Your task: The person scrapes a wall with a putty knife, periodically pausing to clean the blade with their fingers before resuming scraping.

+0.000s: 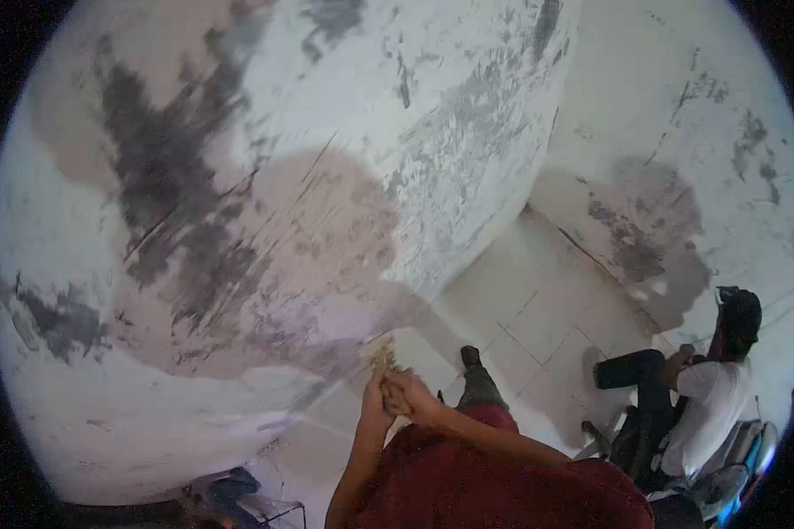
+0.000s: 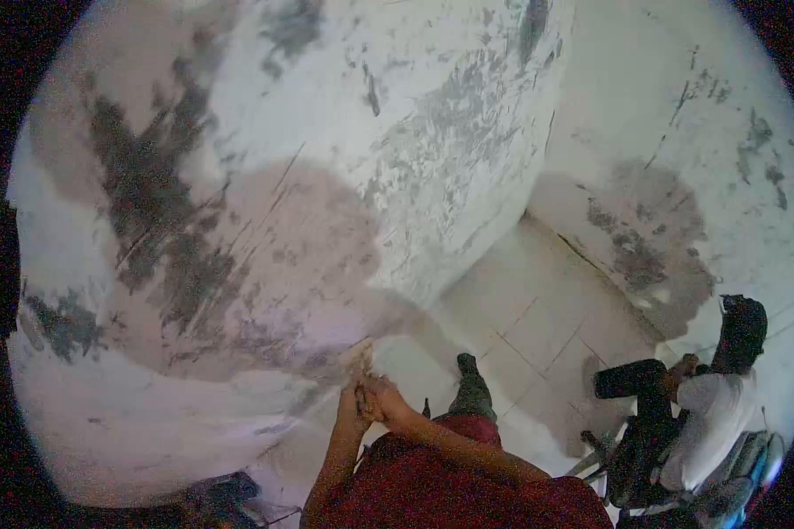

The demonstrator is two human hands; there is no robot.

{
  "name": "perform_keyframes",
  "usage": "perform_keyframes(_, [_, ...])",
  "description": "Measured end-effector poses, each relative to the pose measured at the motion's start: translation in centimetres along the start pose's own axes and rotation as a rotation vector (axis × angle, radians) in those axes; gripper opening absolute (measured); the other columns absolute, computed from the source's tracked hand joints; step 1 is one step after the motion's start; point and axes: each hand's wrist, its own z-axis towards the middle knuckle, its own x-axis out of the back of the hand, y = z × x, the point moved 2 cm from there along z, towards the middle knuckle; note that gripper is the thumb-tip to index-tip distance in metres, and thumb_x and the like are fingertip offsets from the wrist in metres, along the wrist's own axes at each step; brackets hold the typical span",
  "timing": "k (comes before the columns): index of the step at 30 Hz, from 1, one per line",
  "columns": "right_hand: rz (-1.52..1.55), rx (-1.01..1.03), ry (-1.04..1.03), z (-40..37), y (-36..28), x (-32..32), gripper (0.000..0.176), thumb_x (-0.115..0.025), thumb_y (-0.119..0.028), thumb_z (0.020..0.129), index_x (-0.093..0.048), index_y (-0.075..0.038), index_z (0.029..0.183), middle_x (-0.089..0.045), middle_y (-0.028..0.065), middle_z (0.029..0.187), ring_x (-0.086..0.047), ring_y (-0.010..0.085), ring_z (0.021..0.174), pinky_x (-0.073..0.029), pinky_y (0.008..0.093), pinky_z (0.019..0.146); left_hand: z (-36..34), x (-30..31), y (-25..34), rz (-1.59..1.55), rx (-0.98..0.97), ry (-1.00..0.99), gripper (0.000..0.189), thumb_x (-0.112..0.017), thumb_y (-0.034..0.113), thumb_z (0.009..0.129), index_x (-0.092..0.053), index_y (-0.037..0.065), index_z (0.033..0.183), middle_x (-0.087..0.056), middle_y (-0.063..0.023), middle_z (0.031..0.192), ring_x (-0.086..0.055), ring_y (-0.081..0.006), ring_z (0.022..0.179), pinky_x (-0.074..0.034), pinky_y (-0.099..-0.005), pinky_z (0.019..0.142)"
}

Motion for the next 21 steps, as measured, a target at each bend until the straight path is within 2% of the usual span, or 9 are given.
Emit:
perform_keyframes(3, [0.104, 0.064, -0.008, -0.2, -6.3, 1.1, 0.020, -0.047, -0.030, 0.088, -0.047, -0.010, 0.084, -0.048, 0.0016, 0.066, -0.046, 0.0119, 0.051, -0.036, 0.0233, 0.043, 3.5, -4.6, -0.7, 0.162, 0.151, 0.035, 0.030, -0.044, 0.033, 0.089, -0.053, 0.004, 0.092, -0.058, -0.0082, 0.079, -0.059, -0.0202, 0.077, -0.051, -0.0294, 0.064])
perform_keyframes(5, [0.097, 0.092, -0.018, 0.1, -10.5, 2.4, 0.023, -0.049, -0.035, 0.087, -0.048, -0.012, 0.088, -0.047, 0.0003, 0.068, -0.045, 0.0108, 0.054, -0.036, 0.0225, 0.045, 5.5, -10.5, -0.9, 0.133, 0.112, -0.096, 0.032, -0.047, 0.030, 0.088, -0.052, -0.001, 0.095, -0.058, -0.0106, 0.083, -0.059, -0.0230, 0.076, -0.050, -0.0348, 0.073])
perform_keyframes(7, [0.059, 0.249, -0.044, 1.3, -13.7, 4.0, 0.023, -0.049, -0.036, 0.087, -0.047, -0.013, 0.086, -0.045, -0.0006, 0.066, -0.043, 0.0101, 0.049, -0.035, 0.0230, 0.042, 7.6, -14.2, -1.5, 0.196, 0.063, -0.080, 0.030, -0.047, 0.029, 0.088, -0.052, 0.000, 0.094, -0.058, -0.0107, 0.085, -0.059, -0.0222, 0.077, -0.050, -0.0341, 0.072])
perform_keyframes(12, [0.080, 0.168, -0.019, 1.8, -20.1, 5.5, 0.025, -0.048, -0.036, 0.087, -0.047, -0.012, 0.082, -0.046, -0.0013, 0.063, -0.039, 0.0092, 0.040, -0.030, 0.0252, 0.034, 11.1, -18.9, -2.6, 0.316, -0.079, 0.022, 0.028, -0.045, 0.029, 0.088, -0.052, 0.002, 0.095, -0.057, -0.0109, 0.091, -0.057, -0.0203, 0.082, -0.049, -0.0332, 0.070])
perform_keyframes(14, [0.097, 0.117, -0.057, 2.7, -20.4, 6.8, 0.022, -0.051, -0.030, 0.085, -0.048, -0.009, 0.088, -0.050, 0.0047, 0.069, -0.048, 0.0181, 0.051, -0.039, 0.0319, 0.045, 10.6, -20.3, -2.4, 0.376, -0.153, 0.107, 0.026, -0.049, 0.028, 0.087, -0.052, 0.003, 0.094, -0.057, -0.0063, 0.082, -0.057, -0.0155, 0.073, -0.048, -0.0261, 0.059])
perform_keyframes(15, [0.095, 0.121, -0.074, 3.6, -20.3, 7.4, 0.022, -0.051, -0.030, 0.085, -0.048, -0.009, 0.088, -0.050, 0.0047, 0.069, -0.048, 0.0181, 0.051, -0.039, 0.0319, 0.045, 10.9, -20.6, -2.4, 0.380, -0.170, 0.105, 0.026, -0.049, 0.028, 0.087, -0.052, 0.003, 0.094, -0.057, -0.0063, 0.082, -0.057, -0.0155, 0.073, -0.048, -0.0261, 0.059])
perform_keyframes(17, [-0.064, 0.178, -0.049, 5.7, -18.6, 8.9, 0.025, -0.052, -0.024, 0.080, -0.048, -0.006, 0.097, -0.049, 0.0126, 0.084, -0.046, 0.0278, 0.072, -0.036, 0.0393, 0.062, 11.1, -20.2, -2.8, 0.349, -0.099, 0.153, 0.028, -0.045, 0.030, 0.089, -0.051, 0.004, 0.100, -0.056, -0.0102, 0.091, -0.056, -0.0208, 0.082, -0.049, -0.0334, 0.070])
perform_keyframes(18, [-0.143, 0.213, -0.029, 6.7, -17.8, 9.8, 0.030, -0.053, -0.021, 0.077, -0.048, -0.004, 0.102, -0.049, 0.0165, 0.091, -0.045, 0.0326, 0.083, -0.035, 0.0430, 0.071, 11.9, -19.1, -3.3, 0.363, -0.100, 0.143, 0.028, -0.046, 0.029, 0.088, -0.050, 0.004, 0.099, -0.056, -0.0102, 0.090, -0.057, -0.0211, 0.082, -0.049, -0.0335, 0.070])
perform_keyframes(21, [-0.507, 0.255, -0.034, 7.5, -17.1, 11.4, 0.044, -0.054, -0.016, 0.073, -0.044, -0.003, 0.114, -0.047, 0.0187, 0.106, -0.044, 0.0360, 0.098, -0.035, 0.0459, 0.079, 12.6, -18.8, -4.0, 0.357, -0.080, 0.170, 0.026, -0.047, 0.027, 0.088, -0.050, 0.004, 0.099, -0.056, -0.0104, 0.089, -0.057, -0.0219, 0.082, -0.050, -0.0341, 0.071])
